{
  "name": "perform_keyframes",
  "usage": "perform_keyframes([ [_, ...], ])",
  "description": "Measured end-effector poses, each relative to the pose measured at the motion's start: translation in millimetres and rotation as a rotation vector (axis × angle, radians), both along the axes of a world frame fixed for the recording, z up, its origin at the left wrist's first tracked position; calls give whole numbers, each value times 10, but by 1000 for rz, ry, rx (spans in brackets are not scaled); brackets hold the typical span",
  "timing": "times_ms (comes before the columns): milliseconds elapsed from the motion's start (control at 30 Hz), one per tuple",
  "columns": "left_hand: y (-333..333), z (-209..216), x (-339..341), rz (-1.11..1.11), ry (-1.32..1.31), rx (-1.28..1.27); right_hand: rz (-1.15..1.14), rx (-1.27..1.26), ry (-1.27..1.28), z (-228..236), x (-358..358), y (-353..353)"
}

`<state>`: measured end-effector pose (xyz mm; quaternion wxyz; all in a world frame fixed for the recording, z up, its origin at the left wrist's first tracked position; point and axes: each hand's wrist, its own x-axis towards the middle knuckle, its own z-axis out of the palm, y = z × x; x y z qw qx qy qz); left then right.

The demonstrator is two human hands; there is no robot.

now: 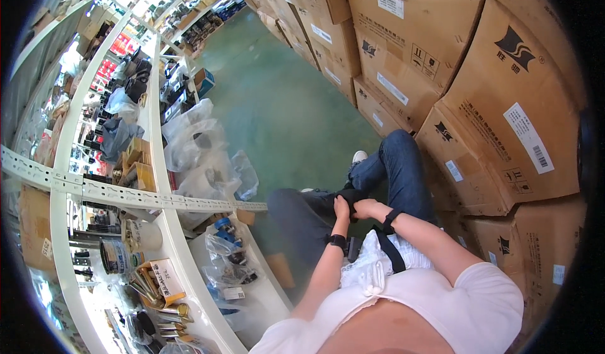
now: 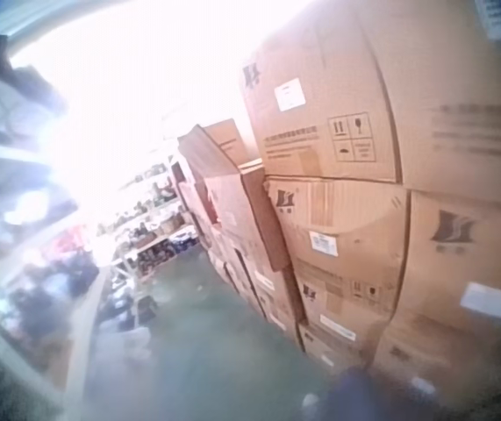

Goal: The person positions a black fabric bag on a workbench and uses a handheld electrical sealing tool to seal along the seams.

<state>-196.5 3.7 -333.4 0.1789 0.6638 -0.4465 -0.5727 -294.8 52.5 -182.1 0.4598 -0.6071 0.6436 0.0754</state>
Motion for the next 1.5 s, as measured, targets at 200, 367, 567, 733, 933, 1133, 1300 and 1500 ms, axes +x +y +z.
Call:
perform_keyframes([
  [200,82,811,-99,-363,-266,-76,-28,3,-48,-450,-237,28],
  [367,-26,872,-150,-122,16,-261,-465,-353,-203,-292,-307,-53],
  [567,-220,1176,-111,96,241,-444,-569,-461,-350,-334,-438,25],
  [733,-243,1276,35,60,168,-500,-567,-339,-400,-239,-447,35],
  [933,-219,1283,50,-47,84,-402,-491,-369,-480,-328,-383,36],
  [1133,-260,1313,32,150,324,56,-384,-290,-489,-95,-391,33],
  [1300,-515,1449,55,269,733,-4,-535,-844,-283,322,-299,-92],
  [1500,-529,1681,-17,35,386,-283,-648,-754,-241,445,-290,-132],
])
